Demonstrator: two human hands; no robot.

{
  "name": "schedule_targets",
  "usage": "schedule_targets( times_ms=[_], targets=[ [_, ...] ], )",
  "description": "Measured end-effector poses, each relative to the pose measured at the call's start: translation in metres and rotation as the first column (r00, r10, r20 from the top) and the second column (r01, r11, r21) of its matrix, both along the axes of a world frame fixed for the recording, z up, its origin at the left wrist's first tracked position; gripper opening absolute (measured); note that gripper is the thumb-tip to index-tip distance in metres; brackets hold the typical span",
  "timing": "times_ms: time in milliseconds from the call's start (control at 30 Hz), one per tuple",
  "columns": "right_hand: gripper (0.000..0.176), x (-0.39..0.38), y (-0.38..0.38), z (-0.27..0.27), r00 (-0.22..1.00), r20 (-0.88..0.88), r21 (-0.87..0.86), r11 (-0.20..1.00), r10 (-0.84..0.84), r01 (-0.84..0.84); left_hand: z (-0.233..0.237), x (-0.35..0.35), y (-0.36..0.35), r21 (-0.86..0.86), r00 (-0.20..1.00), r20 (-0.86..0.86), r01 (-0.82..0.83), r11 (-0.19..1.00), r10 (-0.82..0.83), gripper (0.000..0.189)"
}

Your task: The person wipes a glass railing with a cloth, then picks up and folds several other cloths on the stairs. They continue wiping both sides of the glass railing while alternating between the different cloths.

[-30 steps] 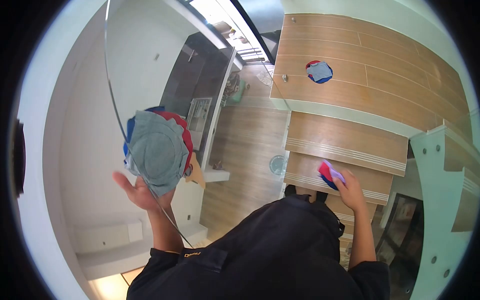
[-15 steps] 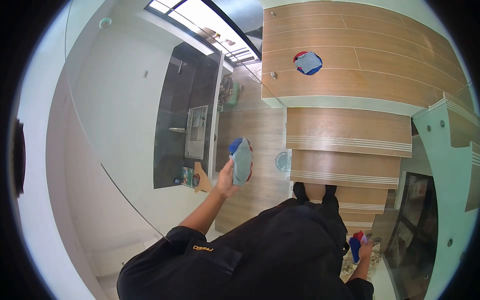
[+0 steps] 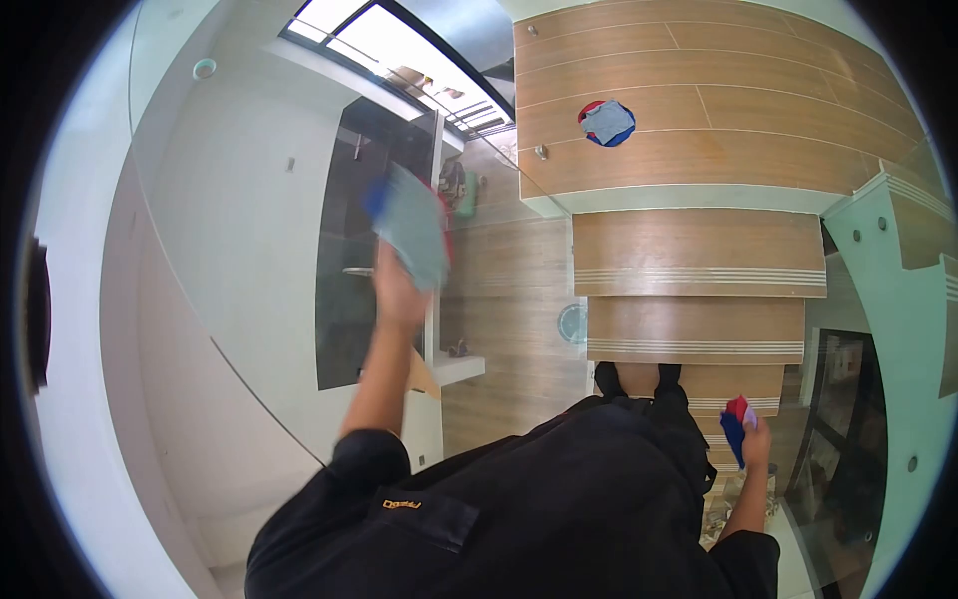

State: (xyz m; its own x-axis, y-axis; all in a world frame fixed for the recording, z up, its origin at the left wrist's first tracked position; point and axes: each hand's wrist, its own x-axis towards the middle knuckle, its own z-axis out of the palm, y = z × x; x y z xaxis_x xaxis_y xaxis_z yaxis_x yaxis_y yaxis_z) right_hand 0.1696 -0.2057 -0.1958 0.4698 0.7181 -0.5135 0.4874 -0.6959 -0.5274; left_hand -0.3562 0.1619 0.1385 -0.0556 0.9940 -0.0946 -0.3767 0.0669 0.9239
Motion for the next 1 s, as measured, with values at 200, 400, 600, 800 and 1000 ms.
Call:
schedule_targets(
  times_ms=[200, 400, 600, 800, 1000],
  targets=[
    [0.031, -0.014, 0.05, 0.03, 0.985, -0.174, 0.038, 0.999, -0.003, 0.01, -0.061, -0.017, -0.074, -0.244, 0.981, 0.135, 0.168, 0.955, -0.138, 0.051],
    [0.031, -0.025, 0.018, 0.007, 0.977, 0.058, -0.044, 0.978, 0.204, -0.202, 0.121, -0.006, 0.025, 0.429, 0.979, 0.184, 0.002, 0.903, -0.09, 0.053],
    [0.031, -0.013, -0.024, 0.034, 0.999, 0.042, -0.088, 0.996, 0.009, -0.005, 0.247, 0.007, 0.119, 0.689, 0.994, -0.06, 0.11, 0.717, -0.094, 0.065],
    [0.035, -0.002, -0.086, 0.028, 0.982, 0.108, -0.134, 0.977, -0.154, 0.168, 0.089, 0.011, 0.201, 0.331, 0.998, 0.036, 0.043, 0.943, -0.058, 0.043],
    [0.039, -0.017, -0.117, 0.027, 0.985, 0.118, -0.228, 0.962, -0.126, 0.151, -0.23, -0.023, 0.06, -0.424, 0.983, 0.074, 0.184, 0.887, -0.169, 0.047]
  ],
)
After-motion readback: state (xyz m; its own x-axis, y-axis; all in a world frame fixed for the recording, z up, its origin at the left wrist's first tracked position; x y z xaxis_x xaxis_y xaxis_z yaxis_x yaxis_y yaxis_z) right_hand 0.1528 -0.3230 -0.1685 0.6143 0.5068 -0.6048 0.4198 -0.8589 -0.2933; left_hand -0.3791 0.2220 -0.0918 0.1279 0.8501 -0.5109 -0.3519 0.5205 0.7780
